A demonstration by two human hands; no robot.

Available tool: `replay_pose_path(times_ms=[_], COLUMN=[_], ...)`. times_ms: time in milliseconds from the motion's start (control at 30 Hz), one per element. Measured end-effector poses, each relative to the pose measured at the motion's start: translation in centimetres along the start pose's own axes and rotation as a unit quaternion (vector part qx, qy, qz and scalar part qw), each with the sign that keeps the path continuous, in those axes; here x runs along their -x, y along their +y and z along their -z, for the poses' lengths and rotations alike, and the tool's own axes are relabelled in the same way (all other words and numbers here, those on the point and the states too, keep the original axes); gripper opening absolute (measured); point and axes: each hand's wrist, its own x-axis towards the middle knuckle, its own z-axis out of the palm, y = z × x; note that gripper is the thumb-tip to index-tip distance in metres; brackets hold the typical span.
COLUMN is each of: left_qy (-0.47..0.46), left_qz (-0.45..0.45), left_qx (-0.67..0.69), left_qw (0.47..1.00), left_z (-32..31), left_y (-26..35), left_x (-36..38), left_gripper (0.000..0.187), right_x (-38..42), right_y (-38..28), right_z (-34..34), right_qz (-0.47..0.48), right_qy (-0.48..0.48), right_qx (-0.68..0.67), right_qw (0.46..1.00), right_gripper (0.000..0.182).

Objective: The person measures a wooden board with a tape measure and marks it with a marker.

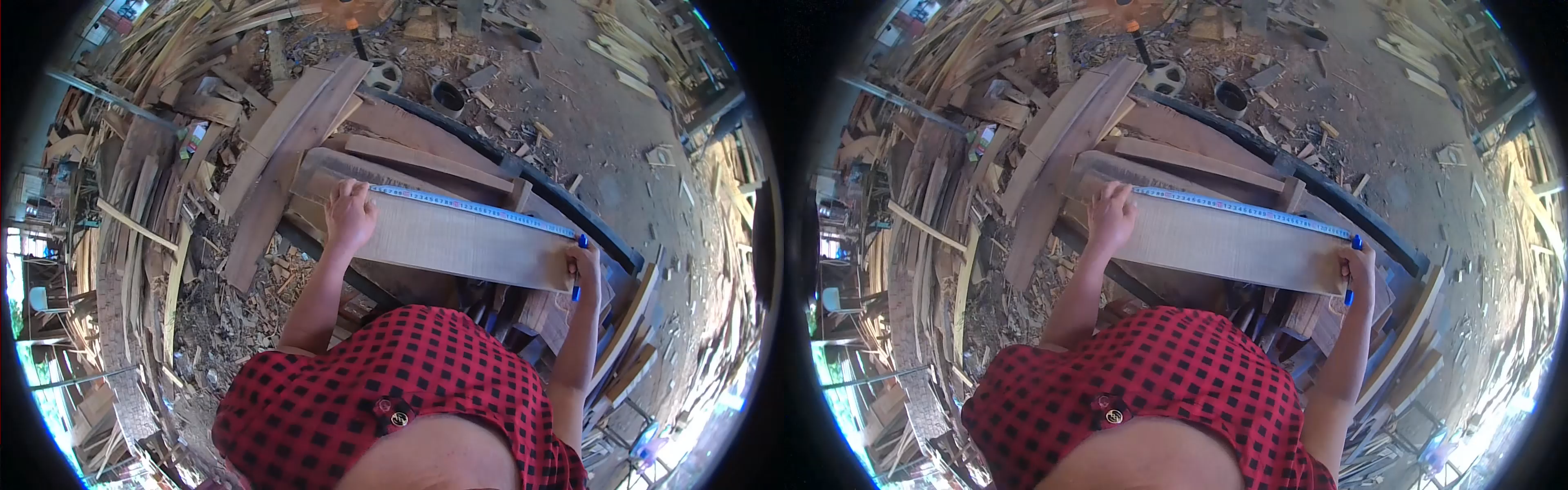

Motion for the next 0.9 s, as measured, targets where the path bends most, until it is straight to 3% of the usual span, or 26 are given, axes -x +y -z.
replay_pose_path(times_ms=[900], left_qy=[-0.032], left_qz=[-0.049], left_qx=[-0.047], left_qw=[0.997], left_z=[1.0], left_y=[0.3], left_x=[-0.5], left_gripper=[0.032], right_x=[0.5], right_y=[-0.6], right_z=[-0.4], right_qz=[-0.007], right_qy=[0.036], right_qx=[0.064], right_qw=[0.997], right_gripper=[0.011])
